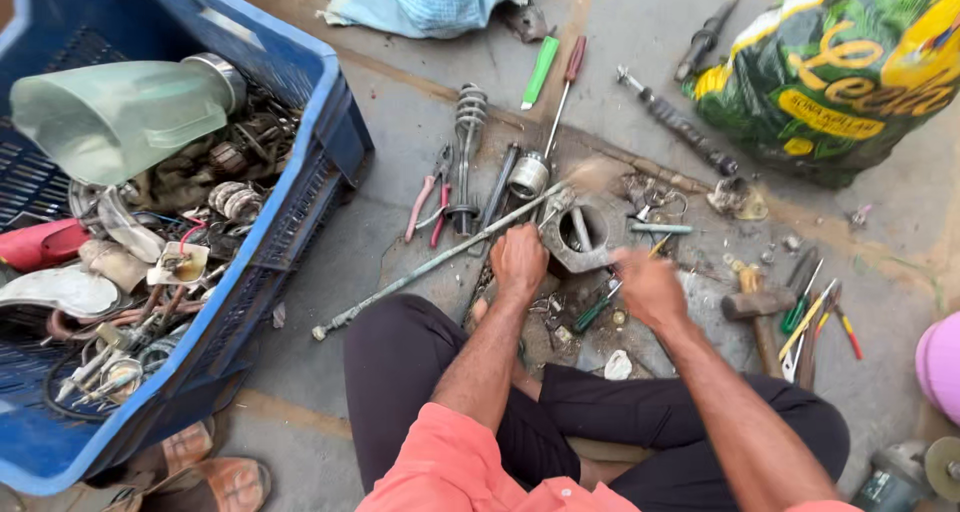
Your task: The person sits on the floor and uses a hammer and metal rod to strike a small cylindrical metal part held in a vise. They repeatedly hammer the part, inspect it, and adjust its position. The person also handles a long metal rod and places it into a blue crate.
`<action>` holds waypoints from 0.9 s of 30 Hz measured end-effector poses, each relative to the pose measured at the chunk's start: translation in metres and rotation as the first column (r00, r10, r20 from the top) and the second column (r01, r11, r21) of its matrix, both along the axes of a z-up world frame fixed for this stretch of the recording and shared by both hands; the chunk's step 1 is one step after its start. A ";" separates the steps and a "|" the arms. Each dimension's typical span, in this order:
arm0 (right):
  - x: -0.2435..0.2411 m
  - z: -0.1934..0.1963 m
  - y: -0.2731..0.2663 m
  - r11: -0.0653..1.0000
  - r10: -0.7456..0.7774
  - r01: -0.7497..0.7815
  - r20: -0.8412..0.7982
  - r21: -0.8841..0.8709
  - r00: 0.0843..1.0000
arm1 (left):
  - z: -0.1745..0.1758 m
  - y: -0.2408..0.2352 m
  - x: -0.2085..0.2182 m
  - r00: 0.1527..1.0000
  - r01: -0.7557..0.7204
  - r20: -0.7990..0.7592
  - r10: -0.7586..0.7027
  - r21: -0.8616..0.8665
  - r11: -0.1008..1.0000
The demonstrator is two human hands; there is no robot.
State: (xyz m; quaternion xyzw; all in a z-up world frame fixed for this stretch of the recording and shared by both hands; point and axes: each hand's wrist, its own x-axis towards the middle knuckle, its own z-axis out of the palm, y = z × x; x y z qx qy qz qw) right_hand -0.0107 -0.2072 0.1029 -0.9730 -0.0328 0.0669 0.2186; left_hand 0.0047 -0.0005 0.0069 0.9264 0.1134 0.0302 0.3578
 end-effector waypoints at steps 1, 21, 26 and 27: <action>0.005 -0.010 0.000 1.000 -0.020 0.019 0.094 0.011 0.995 | 0.005 0.004 0.009 1.000 0.004 0.008 -0.004 0.003 1.000; 0.031 -0.071 -0.146 0.809 -0.504 0.512 0.107 -0.291 0.857 | 0.113 -0.007 0.002 0.881 0.341 0.472 0.034 -0.681 0.649; 0.037 -0.072 -0.148 0.794 -0.443 0.410 0.034 -0.449 0.896 | 0.129 -0.003 0.006 0.882 0.336 0.462 0.089 -0.751 0.568; 0.036 -0.075 -0.148 0.793 -0.462 0.424 0.021 -0.437 0.886 | 0.131 -0.001 0.008 0.905 0.326 0.417 0.087 -0.809 0.489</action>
